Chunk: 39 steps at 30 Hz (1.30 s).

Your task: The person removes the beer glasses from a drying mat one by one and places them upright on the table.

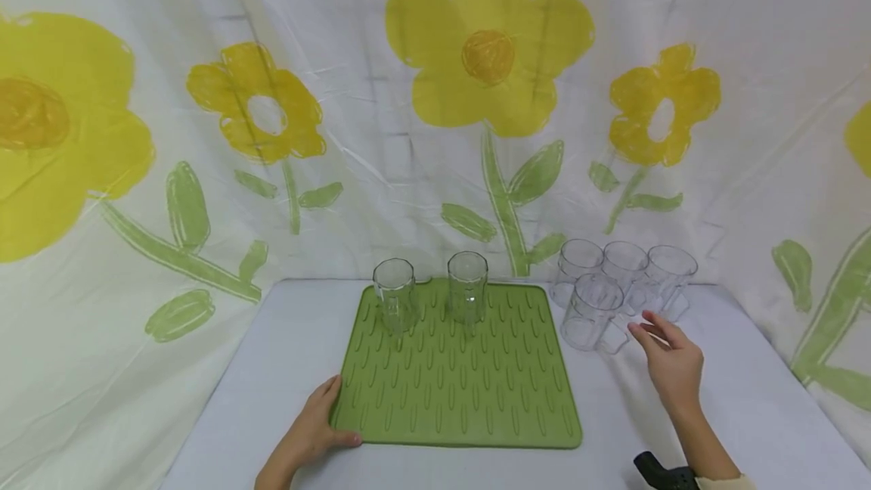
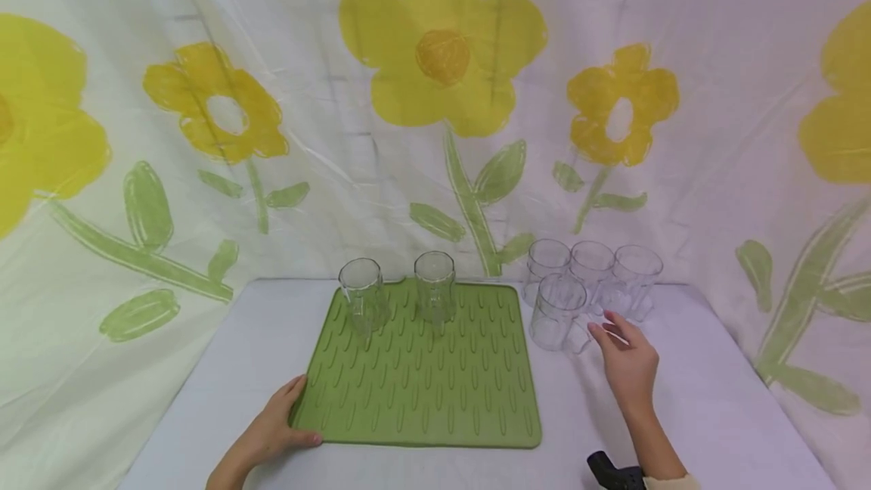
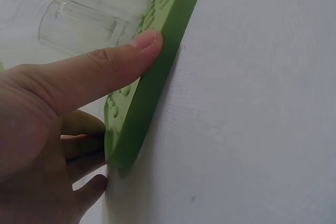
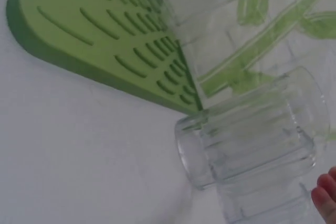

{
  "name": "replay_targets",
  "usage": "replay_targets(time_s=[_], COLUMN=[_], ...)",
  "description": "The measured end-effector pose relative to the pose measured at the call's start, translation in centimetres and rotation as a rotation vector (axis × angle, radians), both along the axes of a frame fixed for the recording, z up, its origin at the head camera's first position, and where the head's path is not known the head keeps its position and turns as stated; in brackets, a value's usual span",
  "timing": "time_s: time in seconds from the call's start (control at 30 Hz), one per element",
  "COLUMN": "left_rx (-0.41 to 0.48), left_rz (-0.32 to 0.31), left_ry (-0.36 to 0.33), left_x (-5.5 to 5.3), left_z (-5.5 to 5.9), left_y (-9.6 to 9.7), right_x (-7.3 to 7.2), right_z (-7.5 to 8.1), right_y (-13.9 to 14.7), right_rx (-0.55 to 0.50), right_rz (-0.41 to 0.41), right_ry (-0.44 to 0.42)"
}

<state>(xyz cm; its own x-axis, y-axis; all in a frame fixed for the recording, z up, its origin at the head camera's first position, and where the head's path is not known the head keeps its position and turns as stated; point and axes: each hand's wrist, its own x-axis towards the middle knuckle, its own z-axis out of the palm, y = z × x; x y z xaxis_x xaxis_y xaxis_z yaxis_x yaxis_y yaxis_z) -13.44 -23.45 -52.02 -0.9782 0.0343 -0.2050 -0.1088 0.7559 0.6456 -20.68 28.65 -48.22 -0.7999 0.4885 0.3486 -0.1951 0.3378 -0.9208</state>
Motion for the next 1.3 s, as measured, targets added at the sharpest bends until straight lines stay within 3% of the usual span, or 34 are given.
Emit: replay_targets(time_s=[0.13,0.53,0.87,1.07,1.3], left_rx=[0.003,0.001,0.008,0.014,0.012], left_rz=[-0.003,0.000,-0.001,-0.002,-0.002], left_ry=[0.006,0.012,0.020,0.023,0.022], left_x=[0.1,0.2,0.2,0.3,0.4], left_z=[0.0,0.3,0.3,0.3,0.6], left_y=[0.0,0.1,0.1,0.1,0.3], right_x=[-0.1,0.0,-1.4,-2.1,-3.1], right_z=[1.4,4.7,7.4,7.8,6.6], right_y=[-0.2,-1.8,-3.9,-5.8,-7.9], right_rx=[0.022,0.071,0.128,0.098,0.141], right_rz=[0.022,0.083,0.283,0.412,0.494], right_ry=[0.031,0.008,0.120,0.076,-0.006])
